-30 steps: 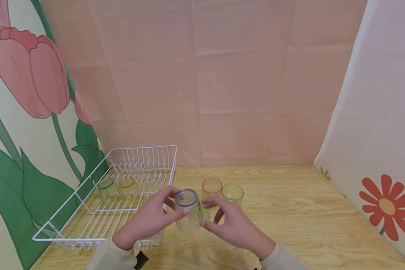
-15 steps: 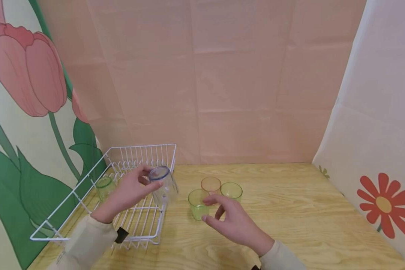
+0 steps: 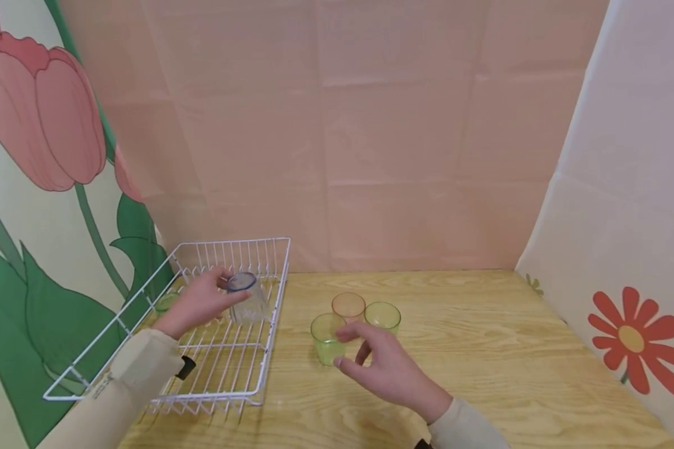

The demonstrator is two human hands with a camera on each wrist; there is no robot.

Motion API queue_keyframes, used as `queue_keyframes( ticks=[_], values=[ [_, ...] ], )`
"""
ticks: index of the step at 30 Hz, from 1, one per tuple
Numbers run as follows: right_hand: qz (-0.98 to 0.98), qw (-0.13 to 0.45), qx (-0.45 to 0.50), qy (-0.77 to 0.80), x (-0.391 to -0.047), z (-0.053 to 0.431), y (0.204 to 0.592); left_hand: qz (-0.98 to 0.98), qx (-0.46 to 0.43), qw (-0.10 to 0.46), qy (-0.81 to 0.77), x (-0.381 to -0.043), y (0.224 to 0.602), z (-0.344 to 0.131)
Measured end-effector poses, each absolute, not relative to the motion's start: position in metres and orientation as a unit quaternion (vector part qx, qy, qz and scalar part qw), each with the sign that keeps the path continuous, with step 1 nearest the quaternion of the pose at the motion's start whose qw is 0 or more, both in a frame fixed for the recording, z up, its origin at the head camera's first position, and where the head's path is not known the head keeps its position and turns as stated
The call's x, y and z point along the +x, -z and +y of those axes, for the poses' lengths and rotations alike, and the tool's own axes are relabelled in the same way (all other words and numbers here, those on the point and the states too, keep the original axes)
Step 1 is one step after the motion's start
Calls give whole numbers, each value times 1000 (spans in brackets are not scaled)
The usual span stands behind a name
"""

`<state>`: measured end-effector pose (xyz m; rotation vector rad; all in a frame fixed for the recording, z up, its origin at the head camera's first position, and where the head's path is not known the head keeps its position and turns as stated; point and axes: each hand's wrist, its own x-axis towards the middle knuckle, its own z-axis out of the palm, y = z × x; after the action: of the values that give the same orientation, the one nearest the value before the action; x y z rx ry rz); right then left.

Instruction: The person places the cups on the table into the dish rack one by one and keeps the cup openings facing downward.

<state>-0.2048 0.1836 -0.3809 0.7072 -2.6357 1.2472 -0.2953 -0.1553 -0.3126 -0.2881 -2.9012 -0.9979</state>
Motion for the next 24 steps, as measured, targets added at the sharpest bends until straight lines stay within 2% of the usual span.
queue_keyframes(
  ticks=[12,24],
  values=[
    [-875,57,243,-414,-206,183,383,-941,-39,-62,329,-323,340,-157],
    [-876,62,243,-412,-206,185,387,-949,10,-89,301,-328,350,-153]
  ],
)
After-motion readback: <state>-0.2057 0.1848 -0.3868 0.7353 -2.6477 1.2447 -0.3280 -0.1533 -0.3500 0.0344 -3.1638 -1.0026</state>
